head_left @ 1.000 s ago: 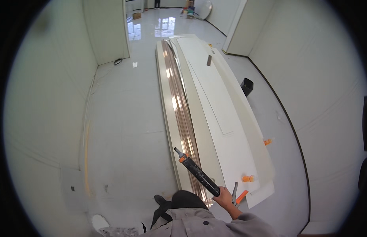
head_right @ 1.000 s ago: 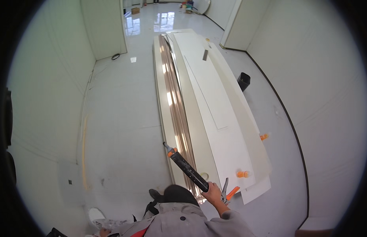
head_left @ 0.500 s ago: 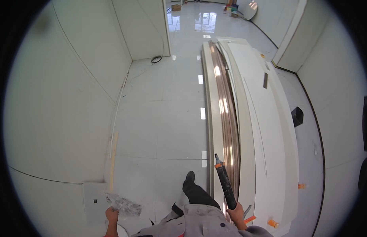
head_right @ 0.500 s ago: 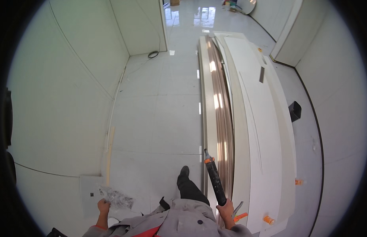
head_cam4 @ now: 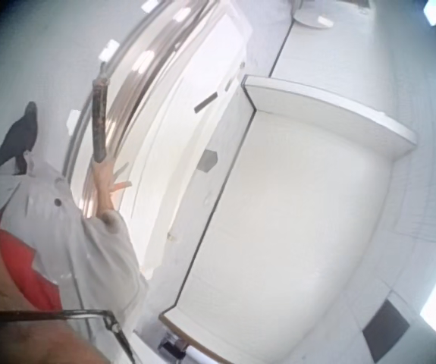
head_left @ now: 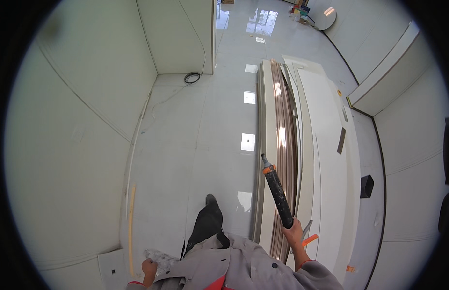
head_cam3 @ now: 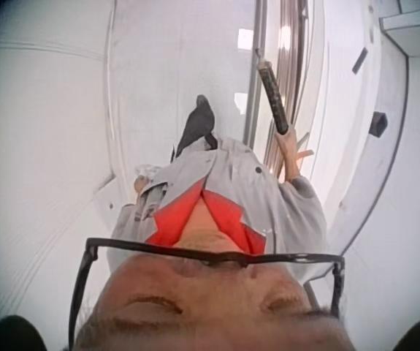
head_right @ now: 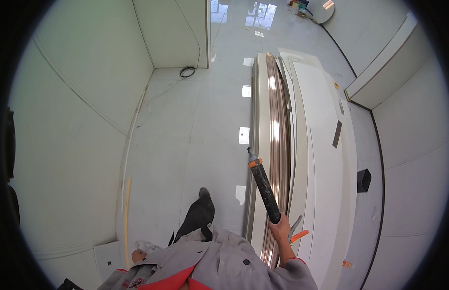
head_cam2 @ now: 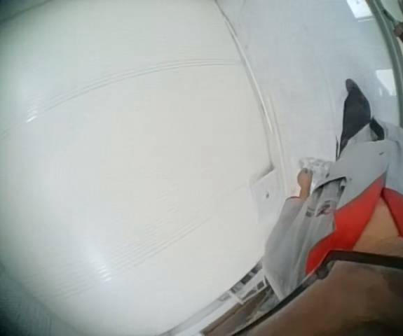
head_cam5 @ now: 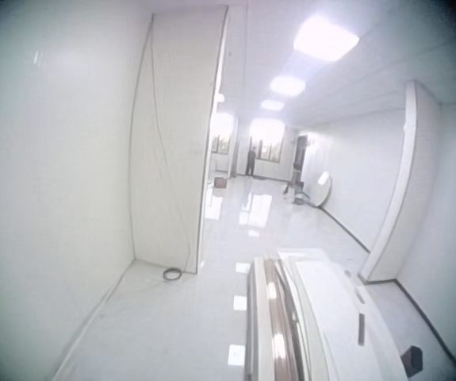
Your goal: The person walks through a room under renovation, picks up a long white baseboard, and positions it against the wall. They then handle a dark trim strip, aligning it along the floor edge. The person moves materials and tools around the space while preparing to install the trim.
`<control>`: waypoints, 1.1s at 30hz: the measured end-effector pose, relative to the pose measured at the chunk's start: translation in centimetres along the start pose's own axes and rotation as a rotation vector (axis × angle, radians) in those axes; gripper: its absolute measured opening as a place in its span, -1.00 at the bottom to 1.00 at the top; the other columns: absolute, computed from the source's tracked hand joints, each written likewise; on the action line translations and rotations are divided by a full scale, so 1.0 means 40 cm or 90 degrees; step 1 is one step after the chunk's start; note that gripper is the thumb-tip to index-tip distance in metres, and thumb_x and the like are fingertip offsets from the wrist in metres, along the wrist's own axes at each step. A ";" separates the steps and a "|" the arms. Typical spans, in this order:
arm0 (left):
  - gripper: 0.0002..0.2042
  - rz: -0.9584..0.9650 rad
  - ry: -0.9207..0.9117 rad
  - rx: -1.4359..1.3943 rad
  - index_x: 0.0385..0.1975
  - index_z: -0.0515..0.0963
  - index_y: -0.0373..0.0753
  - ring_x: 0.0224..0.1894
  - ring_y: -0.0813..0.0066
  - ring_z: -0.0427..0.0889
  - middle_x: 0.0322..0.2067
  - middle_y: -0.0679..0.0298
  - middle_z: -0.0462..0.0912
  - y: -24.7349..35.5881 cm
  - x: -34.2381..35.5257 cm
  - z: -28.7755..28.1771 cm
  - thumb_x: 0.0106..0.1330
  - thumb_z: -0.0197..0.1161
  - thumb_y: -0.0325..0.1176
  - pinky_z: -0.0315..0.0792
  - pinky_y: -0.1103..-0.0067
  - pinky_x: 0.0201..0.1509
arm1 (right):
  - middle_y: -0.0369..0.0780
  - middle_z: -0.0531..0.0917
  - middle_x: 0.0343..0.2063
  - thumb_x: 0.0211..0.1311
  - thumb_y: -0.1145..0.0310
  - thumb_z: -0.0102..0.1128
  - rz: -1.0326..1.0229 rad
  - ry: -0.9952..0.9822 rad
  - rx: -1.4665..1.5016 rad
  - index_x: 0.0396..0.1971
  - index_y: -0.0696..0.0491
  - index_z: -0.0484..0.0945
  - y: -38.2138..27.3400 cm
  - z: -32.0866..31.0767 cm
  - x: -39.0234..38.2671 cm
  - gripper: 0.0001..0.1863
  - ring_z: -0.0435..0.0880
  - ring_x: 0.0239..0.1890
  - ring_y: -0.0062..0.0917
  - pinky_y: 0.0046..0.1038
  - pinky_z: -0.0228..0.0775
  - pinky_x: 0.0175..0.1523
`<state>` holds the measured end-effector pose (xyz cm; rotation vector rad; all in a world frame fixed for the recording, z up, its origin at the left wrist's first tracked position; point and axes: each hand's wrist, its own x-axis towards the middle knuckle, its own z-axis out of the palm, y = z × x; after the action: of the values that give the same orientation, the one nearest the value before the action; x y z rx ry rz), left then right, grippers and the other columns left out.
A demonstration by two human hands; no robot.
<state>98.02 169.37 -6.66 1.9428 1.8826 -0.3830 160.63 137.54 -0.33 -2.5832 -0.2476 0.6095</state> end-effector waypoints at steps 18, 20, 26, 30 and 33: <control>-0.74 0.143 0.203 -0.089 -0.76 0.24 -0.36 -0.70 0.30 0.38 -0.78 0.10 0.34 1.418 1.139 -0.692 -0.18 0.27 -0.53 0.30 0.33 -0.53 | -0.01 0.61 -0.21 -0.25 0.14 0.36 0.027 -0.022 0.025 -0.09 0.09 0.53 -0.784 -0.123 1.274 -0.38 0.60 -0.10 -0.10 -0.18 0.45 0.01; -0.73 0.160 0.172 -0.118 -0.78 0.25 -0.36 -0.70 0.28 0.39 -0.80 0.09 0.33 1.538 1.213 -0.698 -0.19 0.28 -0.53 0.29 0.32 -0.53 | -0.03 0.61 -0.22 -0.25 0.14 0.36 0.015 0.003 0.047 -0.10 0.10 0.54 -0.847 -0.145 1.434 -0.40 0.60 -0.11 -0.10 -0.19 0.45 0.01; -0.66 0.256 -0.014 0.068 -0.37 0.58 -0.33 -0.32 -0.21 0.54 -0.40 -0.11 0.63 1.793 1.421 -0.660 0.16 0.22 -0.10 0.43 0.12 -0.21 | -0.05 0.57 -0.20 -0.22 0.13 0.37 0.036 0.039 0.058 -0.11 0.09 0.52 -0.967 -0.248 1.868 -0.41 0.58 -0.07 -0.12 -0.18 0.44 0.02; -0.68 0.293 -0.050 0.051 -0.39 0.56 -0.28 -0.31 -0.21 0.53 -0.42 -0.05 0.61 2.055 1.577 -0.616 0.17 0.21 -0.09 0.42 0.13 -0.18 | -0.05 0.59 -0.19 -0.24 0.14 0.40 0.074 0.081 0.021 -0.16 0.09 0.51 -0.988 -0.324 2.125 -0.43 0.57 -0.07 -0.11 -0.17 0.45 0.01; -0.70 0.271 -0.104 0.120 -0.43 0.56 -0.28 -0.33 -0.19 0.52 -0.44 -0.04 0.61 2.318 1.674 -0.632 0.15 0.22 -0.12 0.41 0.14 -0.19 | -0.05 0.59 -0.18 -0.25 0.15 0.40 0.144 0.087 0.009 -0.15 0.09 0.51 -0.950 -0.358 2.298 -0.43 0.58 -0.08 -0.10 -0.15 0.45 0.00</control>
<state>191.66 239.72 -6.52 2.2871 1.3260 -0.5801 246.10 190.17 -5.19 -2.6459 0.0950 0.5071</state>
